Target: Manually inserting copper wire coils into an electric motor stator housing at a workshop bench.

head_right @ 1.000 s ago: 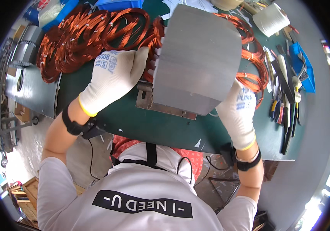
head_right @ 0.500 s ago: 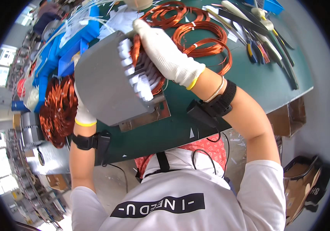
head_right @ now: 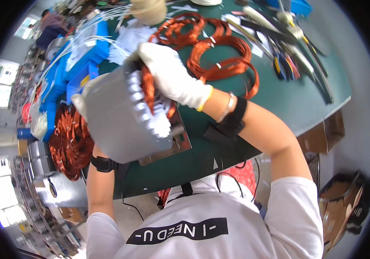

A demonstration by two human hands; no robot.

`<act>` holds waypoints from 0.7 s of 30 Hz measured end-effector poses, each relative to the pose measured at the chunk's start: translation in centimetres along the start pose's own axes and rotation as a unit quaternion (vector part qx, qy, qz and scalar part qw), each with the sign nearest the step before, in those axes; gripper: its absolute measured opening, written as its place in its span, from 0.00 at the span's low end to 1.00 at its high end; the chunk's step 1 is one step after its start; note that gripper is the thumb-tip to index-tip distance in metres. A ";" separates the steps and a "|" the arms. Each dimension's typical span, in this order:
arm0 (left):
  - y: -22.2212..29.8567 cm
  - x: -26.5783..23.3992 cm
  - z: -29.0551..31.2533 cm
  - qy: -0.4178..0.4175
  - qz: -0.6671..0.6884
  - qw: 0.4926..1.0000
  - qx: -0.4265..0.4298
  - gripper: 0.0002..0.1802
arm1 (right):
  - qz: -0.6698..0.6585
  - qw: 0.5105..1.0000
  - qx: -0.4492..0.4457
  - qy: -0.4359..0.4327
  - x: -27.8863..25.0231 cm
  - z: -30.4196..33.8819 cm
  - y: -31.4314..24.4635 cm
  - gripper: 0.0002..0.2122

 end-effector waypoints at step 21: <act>-3.2 -2.2 3.0 0.223 0.204 0.911 -0.281 0.35 | 0.508 0.792 -0.220 -0.258 -1.3 -11.1 1.3 0.06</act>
Point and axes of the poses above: each hand's wrist, its own z-axis away from the middle knuckle, its own x-axis out of the palm, y = z × x, the point moved 2 cm from there along -z, towards the middle knuckle, and after that the axes turned 9 degrees about -x, right-handed, at the moved point
